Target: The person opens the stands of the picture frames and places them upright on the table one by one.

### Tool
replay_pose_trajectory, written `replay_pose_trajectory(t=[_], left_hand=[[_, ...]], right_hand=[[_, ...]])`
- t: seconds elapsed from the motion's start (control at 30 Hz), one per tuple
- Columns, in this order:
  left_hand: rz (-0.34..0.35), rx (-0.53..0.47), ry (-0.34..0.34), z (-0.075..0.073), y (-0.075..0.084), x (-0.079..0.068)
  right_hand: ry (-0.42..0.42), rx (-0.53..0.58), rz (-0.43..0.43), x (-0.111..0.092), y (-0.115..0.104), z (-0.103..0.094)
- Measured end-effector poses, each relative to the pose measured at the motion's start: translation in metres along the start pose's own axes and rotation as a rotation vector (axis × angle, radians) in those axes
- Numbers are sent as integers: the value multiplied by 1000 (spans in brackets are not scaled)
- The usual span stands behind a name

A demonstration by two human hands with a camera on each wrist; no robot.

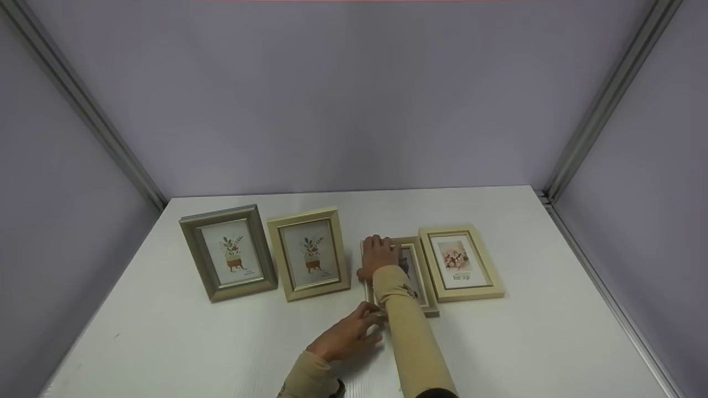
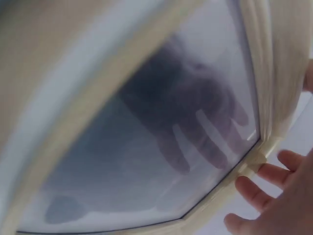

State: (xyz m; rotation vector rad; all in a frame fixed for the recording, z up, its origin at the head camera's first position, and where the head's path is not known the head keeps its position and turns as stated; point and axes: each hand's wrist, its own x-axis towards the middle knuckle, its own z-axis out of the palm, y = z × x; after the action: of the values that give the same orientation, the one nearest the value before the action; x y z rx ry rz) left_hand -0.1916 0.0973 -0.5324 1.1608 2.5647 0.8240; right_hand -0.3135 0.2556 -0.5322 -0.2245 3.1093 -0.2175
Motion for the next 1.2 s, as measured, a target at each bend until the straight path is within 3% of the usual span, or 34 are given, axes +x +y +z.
replay_pose_trajectory(t=[0.23, 0.37, 0.57, 0.73, 0.83, 1.07, 1.2], left_hand=[[45, 7, 6, 2, 0, -4], [91, 34, 32, 2, -1, -4], [138, 94, 36, 3, -1, -6], [74, 136, -6, 5, 1, -7], [53, 202, 3, 6, 3, -8], [65, 314, -22, 5, 6, -10], [87, 331, 24, 4, 5, -9]], right_hand=[[-81, -39, 8, 0, 3, -5], [-68, -8, -9, 1, 6, -8], [35, -22, -43, 3, 15, -11], [149, -71, -72, 5, 15, -14], [192, -20, -113, 5, 10, -20], [187, 68, -144, 6, 2, -32], [284, 104, -167, 6, 0, -39]])
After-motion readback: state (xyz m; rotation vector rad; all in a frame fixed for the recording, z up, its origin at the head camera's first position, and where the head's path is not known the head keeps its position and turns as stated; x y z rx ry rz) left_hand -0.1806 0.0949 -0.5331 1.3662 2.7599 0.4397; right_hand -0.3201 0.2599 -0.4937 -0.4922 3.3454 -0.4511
